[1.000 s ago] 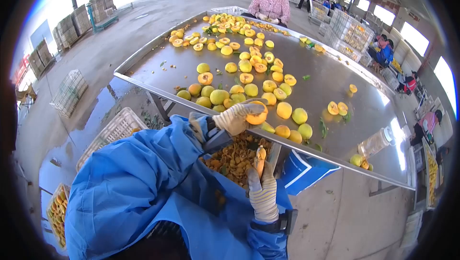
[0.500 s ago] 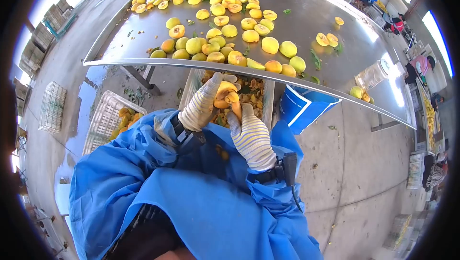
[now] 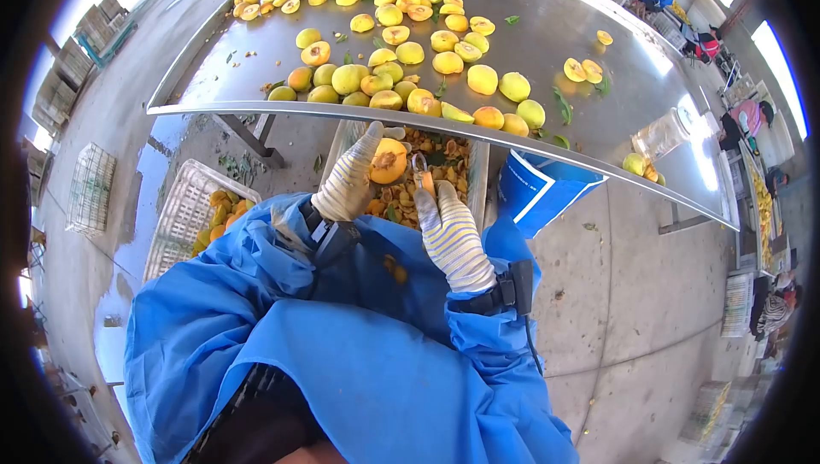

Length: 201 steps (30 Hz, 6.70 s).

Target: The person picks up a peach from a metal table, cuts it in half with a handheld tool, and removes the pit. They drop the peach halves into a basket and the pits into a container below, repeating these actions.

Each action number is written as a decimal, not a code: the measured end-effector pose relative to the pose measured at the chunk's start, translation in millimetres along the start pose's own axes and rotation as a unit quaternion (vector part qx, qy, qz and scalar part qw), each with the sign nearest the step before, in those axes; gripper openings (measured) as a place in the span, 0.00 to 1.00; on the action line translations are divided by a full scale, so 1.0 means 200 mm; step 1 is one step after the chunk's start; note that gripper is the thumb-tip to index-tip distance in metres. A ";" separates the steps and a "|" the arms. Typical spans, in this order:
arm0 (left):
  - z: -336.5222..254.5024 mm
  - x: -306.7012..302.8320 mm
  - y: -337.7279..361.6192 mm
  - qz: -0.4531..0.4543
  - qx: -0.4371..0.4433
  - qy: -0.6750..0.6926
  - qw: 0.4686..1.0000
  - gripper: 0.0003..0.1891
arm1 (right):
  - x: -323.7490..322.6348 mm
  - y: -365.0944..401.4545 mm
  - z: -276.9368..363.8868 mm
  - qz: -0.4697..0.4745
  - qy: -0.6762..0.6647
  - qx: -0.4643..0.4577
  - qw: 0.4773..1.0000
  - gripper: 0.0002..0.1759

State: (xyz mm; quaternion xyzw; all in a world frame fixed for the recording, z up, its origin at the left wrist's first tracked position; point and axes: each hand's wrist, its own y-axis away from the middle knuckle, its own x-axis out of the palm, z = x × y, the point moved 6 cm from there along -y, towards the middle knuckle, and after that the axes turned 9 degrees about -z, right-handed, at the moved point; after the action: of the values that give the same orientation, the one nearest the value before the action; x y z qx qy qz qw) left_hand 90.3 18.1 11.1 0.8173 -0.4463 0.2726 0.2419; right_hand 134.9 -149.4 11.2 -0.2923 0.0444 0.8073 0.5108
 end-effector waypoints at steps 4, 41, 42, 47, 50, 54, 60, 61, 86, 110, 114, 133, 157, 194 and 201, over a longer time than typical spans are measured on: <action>0.04 0.02 0.01 0.025 -0.006 -0.034 0.999 0.25 | 0.01 0.02 0.13 -0.019 0.061 -0.082 0.995 0.25; 0.02 0.06 0.04 0.113 -0.115 -0.036 0.986 0.30 | -0.01 0.02 0.13 0.022 0.063 -0.064 0.996 0.18; 0.03 0.06 0.04 0.118 -0.122 -0.053 0.984 0.32 | -0.01 0.02 0.15 0.014 0.086 -0.081 0.993 0.18; 0.08 0.05 0.04 0.113 -0.127 -0.102 0.980 0.36 | -0.01 0.02 0.18 0.003 0.143 -0.127 0.981 0.18; 0.09 0.04 0.03 0.117 -0.103 -0.146 0.977 0.36 | 0.00 0.03 0.17 0.015 0.169 -0.125 0.977 0.19; 0.07 0.03 0.05 0.108 -0.106 -0.186 0.971 0.35 | 0.00 0.03 0.18 0.059 0.199 -0.103 0.973 0.20; 0.14 -0.05 -0.02 0.128 -0.165 -0.252 0.945 0.35 | 0.05 0.07 0.12 0.058 0.152 -0.123 0.979 0.20; 0.14 -0.05 -0.02 0.134 -0.182 -0.249 0.942 0.36 | 0.06 0.07 0.08 0.043 0.113 -0.141 0.983 0.20; 0.11 0.07 0.00 0.105 -0.017 -0.189 0.976 0.36 | 0.04 0.10 0.08 0.246 -0.247 0.260 0.901 0.27; 0.12 0.13 -0.03 0.107 -0.105 -0.076 0.986 0.34 | 0.15 0.16 0.16 0.301 -0.644 0.408 0.573 0.23; 0.16 0.04 -0.05 0.003 -0.131 -0.026 0.991 0.30 | 0.11 0.10 0.18 0.276 -0.650 0.332 0.626 0.23; -0.92 -0.31 0.11 -0.058 0.213 -0.826 0.519 0.21 | -0.02 0.01 0.00 0.150 0.271 -0.057 0.949 0.35; -0.09 0.58 -0.91 0.112 -0.003 -0.282 0.953 0.28 | -0.10 0.00 0.04 0.068 0.117 -0.078 0.988 0.28; 0.05 0.12 0.04 0.168 -0.249 0.084 0.950 0.25 | -0.04 -0.01 0.07 -0.014 -0.105 0.019 0.994 0.23; 0.04 0.09 0.02 0.203 -0.216 0.181 0.938 0.30 | -0.08 0.01 0.08 -0.009 -0.063 0.000 0.998 0.21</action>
State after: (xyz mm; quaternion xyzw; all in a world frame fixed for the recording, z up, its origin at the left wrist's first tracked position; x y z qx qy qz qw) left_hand 96.7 0.3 16.3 0.5741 -0.5994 0.3566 0.4289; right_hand 131.3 -157.4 31.3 -0.2414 0.0094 0.8195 0.5197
